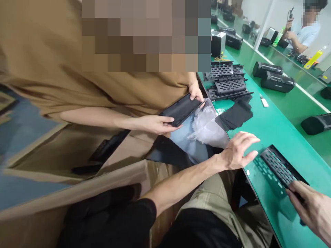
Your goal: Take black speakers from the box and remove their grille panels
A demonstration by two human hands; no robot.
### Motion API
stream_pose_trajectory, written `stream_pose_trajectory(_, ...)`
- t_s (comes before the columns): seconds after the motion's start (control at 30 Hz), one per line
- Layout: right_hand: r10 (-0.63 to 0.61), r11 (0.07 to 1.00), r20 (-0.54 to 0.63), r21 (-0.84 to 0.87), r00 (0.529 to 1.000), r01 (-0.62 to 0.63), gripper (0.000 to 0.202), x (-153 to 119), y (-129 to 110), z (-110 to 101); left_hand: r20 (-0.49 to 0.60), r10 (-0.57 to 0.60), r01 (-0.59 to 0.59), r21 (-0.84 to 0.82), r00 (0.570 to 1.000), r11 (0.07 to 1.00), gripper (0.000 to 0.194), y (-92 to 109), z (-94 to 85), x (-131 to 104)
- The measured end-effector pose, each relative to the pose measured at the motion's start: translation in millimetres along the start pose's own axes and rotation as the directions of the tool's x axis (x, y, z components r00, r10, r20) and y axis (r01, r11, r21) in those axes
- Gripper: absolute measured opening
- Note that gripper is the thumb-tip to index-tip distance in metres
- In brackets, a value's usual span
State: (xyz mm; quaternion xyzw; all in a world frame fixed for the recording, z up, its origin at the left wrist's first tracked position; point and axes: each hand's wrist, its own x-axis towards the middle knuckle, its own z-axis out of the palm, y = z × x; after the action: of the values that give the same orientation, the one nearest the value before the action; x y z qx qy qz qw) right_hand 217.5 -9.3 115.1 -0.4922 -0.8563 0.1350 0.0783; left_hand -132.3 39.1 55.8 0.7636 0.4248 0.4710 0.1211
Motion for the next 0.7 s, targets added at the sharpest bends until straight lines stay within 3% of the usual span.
stream_pose_trajectory(0.03,-0.062,0.998,0.014,0.006,0.998,0.062,0.045,6.9,-7.8,4.3,0.075,0.032,-0.03,-0.032,0.997,0.999,0.051,5.5,5.8,-0.2)
stream_pose_trajectory(0.1,-0.067,0.997,0.003,0.041,0.998,0.067,0.043,8.3,-14.5,3.7,0.213,0.095,-0.079,-0.081,0.972,0.994,0.051,12.4,13.8,-1.0)
stream_pose_trajectory(0.17,0.032,0.993,0.002,0.114,0.999,-0.032,0.04,-1.4,-12.4,-7.2,0.304,0.12,-0.091,-0.108,0.945,0.99,0.049,15.9,17.2,-1.7)
stream_pose_trajectory(0.27,0.313,0.898,-0.05,0.342,0.948,-0.278,0.05,-12.9,-11.4,-28.0,0.272,0.063,-0.009,-0.197,0.96,0.98,0.046,24.2,16.2,0.1)
stream_pose_trajectory(0.3,0.438,0.805,-0.075,0.478,0.896,-0.353,0.052,-11.7,-15.9,-32.5,0.246,0.03,0.039,-0.272,0.969,0.962,0.047,29.4,14.9,1.8)
stream_pose_trajectory(0.37,0.684,0.498,-0.05,0.761,0.728,-0.416,0.058,-0.3,-33.6,-35.2,0.273,-0.048,0.174,-0.458,0.961,0.872,0.057,43.2,12.9,6.5)
stream_pose_trajectory(0.43,0.799,0.185,0.062,0.922,0.598,-0.342,0.062,19.0,-56.2,-31.4,0.428,-0.118,0.374,-0.583,0.896,0.722,0.085,57.7,13.5,11.9)
stream_pose_trajectory(0.47,0.808,0.087,0.105,0.952,0.58,-0.293,0.061,29.0,-66.1,-28.2,0.516,-0.148,0.479,-0.598,0.843,0.642,0.098,63.5,15.2,14.6)
stream_pose_trajectory(0.5,0.807,0.032,0.118,0.969,0.578,-0.243,0.057,37.7,-73.6,-24.6,0.586,-0.181,0.571,-0.594,0.79,0.567,0.102,67.5,17.5,17.3)
stream_pose_trajectory(0.57,0.797,-0.028,0.116,0.987,0.592,-0.155,0.047,48.3,-80.1,-17.0,0.656,-0.241,0.684,-0.588,0.715,0.431,0.086,69.0,22.9,23.0)
stream_pose_trajectory(0.63,0.781,-0.093,0.155,0.987,0.605,-0.132,0.044,49.5,-76.5,-9.4,0.666,-0.284,0.722,-0.607,0.69,0.331,0.057,63.6,26.3,29.5)
stream_pose_trajectory(0.7,0.746,-0.133,0.221,0.974,0.629,-0.184,0.057,44.9,-67.9,-1.9,0.661,-0.296,0.724,-0.618,0.69,0.307,0.037,55.2,25.9,37.0)
